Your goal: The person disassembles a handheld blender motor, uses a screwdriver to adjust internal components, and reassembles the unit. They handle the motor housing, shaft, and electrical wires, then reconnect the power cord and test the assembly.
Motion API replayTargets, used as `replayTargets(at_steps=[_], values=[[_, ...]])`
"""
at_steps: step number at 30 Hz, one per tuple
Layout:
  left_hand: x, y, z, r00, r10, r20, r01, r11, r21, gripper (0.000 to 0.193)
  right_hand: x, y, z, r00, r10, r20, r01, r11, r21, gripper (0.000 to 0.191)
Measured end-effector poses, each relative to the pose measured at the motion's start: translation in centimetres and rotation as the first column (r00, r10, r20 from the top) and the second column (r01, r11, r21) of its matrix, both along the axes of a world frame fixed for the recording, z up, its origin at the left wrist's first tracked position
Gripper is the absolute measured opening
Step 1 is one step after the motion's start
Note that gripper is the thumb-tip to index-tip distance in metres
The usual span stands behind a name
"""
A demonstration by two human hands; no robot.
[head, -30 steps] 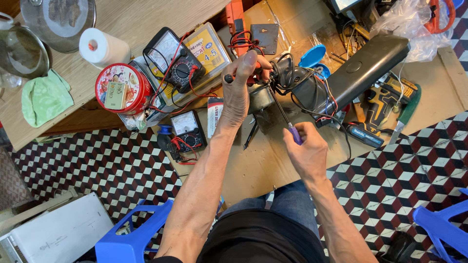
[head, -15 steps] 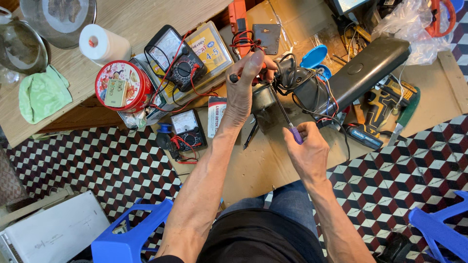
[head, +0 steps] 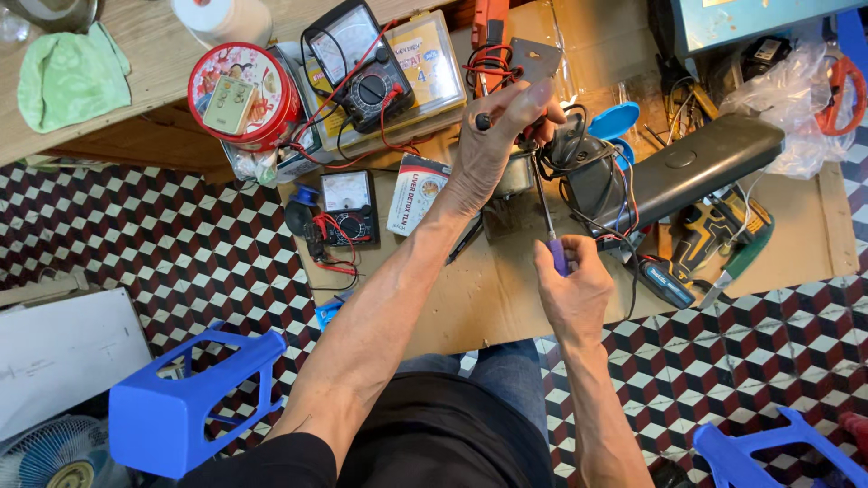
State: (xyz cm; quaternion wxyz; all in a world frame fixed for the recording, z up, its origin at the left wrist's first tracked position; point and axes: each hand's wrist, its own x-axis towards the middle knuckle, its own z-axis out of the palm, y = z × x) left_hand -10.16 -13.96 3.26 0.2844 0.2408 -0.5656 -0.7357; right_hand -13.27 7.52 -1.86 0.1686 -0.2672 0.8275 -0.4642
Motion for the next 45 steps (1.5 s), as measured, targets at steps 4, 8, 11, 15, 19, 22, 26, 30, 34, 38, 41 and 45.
replayTargets(at_steps=[4, 8, 11, 15, 19, 22, 26, 30, 34, 38, 41, 45], values=[[0.0, -0.1, -0.3, 1.0, -0.005, -0.023, 0.006, 1.0, 0.026, 0.06, 0.6, 0.1, -0.9, 0.993, -0.027, 0.114, 0.034, 0.998, -0.057, 0.026], [0.2, -0.1, -0.5, 1.0, -0.002, -0.016, 0.003, 0.999, 0.043, 0.061, -1.2, 0.0, -1.1, 0.629, -0.054, 0.776, 0.183, 0.98, -0.08, 0.029], [0.2, -0.1, -0.4, 1.0, -0.006, -0.023, 0.008, 0.998, 0.06, 0.063, -3.6, 0.2, -0.7, 0.097, 0.109, 0.989, 0.255, 0.958, -0.13, 0.037], [0.2, -0.2, -0.2, 1.0, 0.003, -0.003, -0.003, 0.998, 0.064, 0.063, -1.9, 0.3, -0.7, 0.629, -0.051, 0.776, 0.123, 0.992, -0.035, 0.036], [0.1, -0.2, -0.3, 0.999, 0.007, 0.036, -0.009, 0.999, 0.052, 0.064, 0.1, 0.5, -1.1, 0.979, -0.04, 0.201, 0.049, 0.998, -0.039, 0.026], [0.3, -0.3, -0.3, 1.0, 0.007, 0.013, -0.007, 1.0, 0.008, 0.065, 0.0, 0.2, -1.8, 0.98, 0.01, -0.197, -0.025, 0.997, -0.074, 0.022], [0.5, -0.7, -0.1, 0.999, 0.005, 0.05, -0.005, 1.0, 0.002, 0.065, -3.5, 0.5, -2.4, 0.266, 0.0, 0.964, 0.184, 0.982, -0.051, 0.035], [0.3, -0.5, 0.2, 0.999, -0.003, 0.037, 0.003, 1.0, 0.004, 0.065, -2.9, 0.5, -2.6, 0.505, 0.022, 0.863, 0.108, 0.99, -0.088, 0.026], [0.3, -0.2, 0.1, 0.999, -0.013, 0.041, 0.012, 1.0, 0.021, 0.066, 0.2, 0.6, -1.5, 0.916, 0.089, -0.391, -0.107, 0.994, -0.023, 0.019], [0.4, -0.6, -0.3, 1.0, 0.005, 0.025, -0.005, 1.0, 0.024, 0.065, 0.3, -0.2, -0.8, 0.996, -0.022, -0.082, 0.02, 1.0, -0.021, 0.019], [0.5, -0.5, -0.5, 1.0, -0.001, -0.002, 0.001, 0.998, 0.066, 0.065, -1.7, -0.4, -0.5, 0.526, -0.099, 0.845, 0.202, 0.979, -0.012, 0.025], [0.4, -0.3, -0.3, 0.999, -0.008, 0.031, 0.006, 0.998, 0.057, 0.066, -2.9, -0.1, -0.4, 0.313, -0.111, 0.943, 0.164, 0.985, 0.061, 0.033]])
